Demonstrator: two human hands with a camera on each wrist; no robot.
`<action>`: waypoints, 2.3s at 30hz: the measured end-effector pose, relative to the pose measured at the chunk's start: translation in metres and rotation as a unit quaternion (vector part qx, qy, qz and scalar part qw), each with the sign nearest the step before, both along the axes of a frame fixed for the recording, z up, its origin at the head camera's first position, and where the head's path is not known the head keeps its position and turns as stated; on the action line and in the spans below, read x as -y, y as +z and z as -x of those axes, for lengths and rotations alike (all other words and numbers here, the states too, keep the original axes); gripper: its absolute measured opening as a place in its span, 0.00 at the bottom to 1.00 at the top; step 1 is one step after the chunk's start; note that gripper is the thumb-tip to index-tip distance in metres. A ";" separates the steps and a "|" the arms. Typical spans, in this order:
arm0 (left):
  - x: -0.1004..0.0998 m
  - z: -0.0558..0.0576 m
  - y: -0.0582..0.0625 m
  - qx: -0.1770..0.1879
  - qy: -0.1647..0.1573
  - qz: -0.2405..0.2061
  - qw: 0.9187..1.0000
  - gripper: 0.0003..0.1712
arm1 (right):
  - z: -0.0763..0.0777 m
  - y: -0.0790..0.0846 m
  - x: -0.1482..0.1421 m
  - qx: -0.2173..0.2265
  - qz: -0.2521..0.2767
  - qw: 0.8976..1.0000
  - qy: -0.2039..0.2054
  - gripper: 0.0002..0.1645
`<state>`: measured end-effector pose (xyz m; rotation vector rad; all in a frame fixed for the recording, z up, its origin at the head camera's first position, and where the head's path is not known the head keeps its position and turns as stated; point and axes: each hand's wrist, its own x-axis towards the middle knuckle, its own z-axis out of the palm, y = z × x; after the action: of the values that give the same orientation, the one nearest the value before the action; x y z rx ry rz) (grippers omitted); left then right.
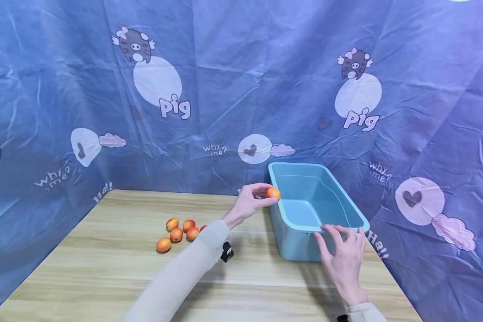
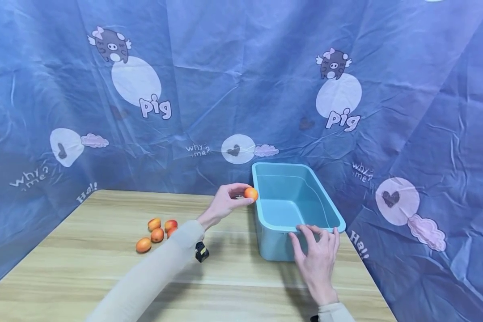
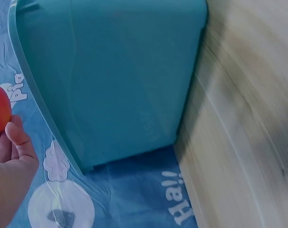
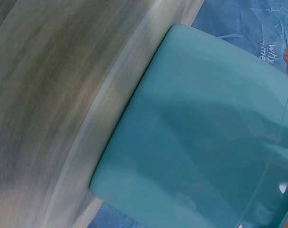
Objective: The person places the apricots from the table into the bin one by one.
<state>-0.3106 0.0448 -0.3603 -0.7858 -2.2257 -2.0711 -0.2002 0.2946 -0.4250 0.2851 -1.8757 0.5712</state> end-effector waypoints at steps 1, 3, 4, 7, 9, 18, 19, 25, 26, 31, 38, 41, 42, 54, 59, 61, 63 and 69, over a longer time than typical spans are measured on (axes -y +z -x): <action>-0.002 0.000 0.000 0.001 -0.003 0.000 1.000 0.23 | 0.000 0.000 0.000 -0.001 0.000 1.000 -0.001 0.30; -0.006 -0.001 0.000 0.001 -0.005 0.001 1.000 0.23 | 0.000 0.000 0.000 -0.003 -0.001 1.000 -0.002 0.30; -0.008 -0.001 0.000 0.000 -0.004 0.003 1.000 0.23 | 0.000 0.000 0.000 -0.003 -0.001 1.000 -0.002 0.30; -0.015 -0.002 0.000 0.002 -0.004 0.005 1.000 0.23 | 0.001 -0.001 0.000 -0.005 -0.003 1.000 -0.003 0.30; -0.020 -0.003 0.000 -0.002 -0.004 0.007 1.000 0.23 | 0.001 -0.001 0.000 -0.005 -0.003 1.000 -0.002 0.30; -0.037 -0.012 0.002 -0.029 0.005 0.066 0.997 0.23 | -0.002 -0.002 0.001 0.004 -0.003 1.000 -0.005 0.31; -0.039 -0.012 0.002 -0.031 0.005 0.074 0.997 0.23 | -0.002 -0.001 0.001 0.005 -0.005 1.000 -0.006 0.31; -0.042 -0.010 0.000 -0.043 0.012 0.103 0.994 0.24 | -0.001 0.002 0.002 0.007 -0.010 1.000 -0.004 0.31; -0.042 -0.010 -0.001 -0.043 0.012 0.106 0.993 0.24 | -0.002 0.002 0.002 0.007 -0.010 1.000 -0.003 0.30; -0.041 -0.011 -0.004 -0.039 0.008 0.110 0.993 0.23 | -0.003 -0.001 0.004 0.009 -0.010 1.000 -0.003 0.31; -0.042 -0.010 -0.003 -0.055 0.004 0.110 0.992 0.23 | -0.002 -0.001 0.003 0.005 -0.008 1.000 -0.003 0.31; -0.043 -0.009 -0.002 -0.055 0.003 0.113 0.992 0.24 | -0.002 0.000 0.003 0.003 -0.008 1.000 -0.003 0.31; -0.043 -0.009 -0.001 -0.054 0.001 0.114 0.992 0.25 | -0.002 0.000 0.003 0.002 -0.009 1.000 -0.004 0.31; -0.042 -0.007 0.001 -0.045 -0.020 0.080 0.996 0.28 | -0.002 0.001 0.001 0.012 -0.012 1.000 -0.006 0.31; -0.039 -0.008 0.000 -0.048 -0.021 0.078 0.996 0.28 | -0.003 0.000 0.001 0.012 -0.011 1.000 -0.006 0.31; -0.037 -0.008 0.002 -0.050 -0.021 0.078 0.995 0.28 | -0.003 0.000 0.002 0.011 -0.010 1.000 -0.006 0.31; -0.034 -0.009 0.003 -0.050 -0.022 0.075 0.996 0.27 | -0.003 -0.001 0.003 0.009 -0.007 1.000 -0.005 0.31; -0.026 -0.012 0.007 -0.031 -0.031 0.049 0.998 0.27 | -0.002 0.001 0.002 0.005 -0.006 1.000 -0.001 0.30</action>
<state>-0.2988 0.0709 -0.3532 -0.9232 -2.3145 -1.9462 -0.1983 0.2925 -0.4242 0.2881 -1.8888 0.5616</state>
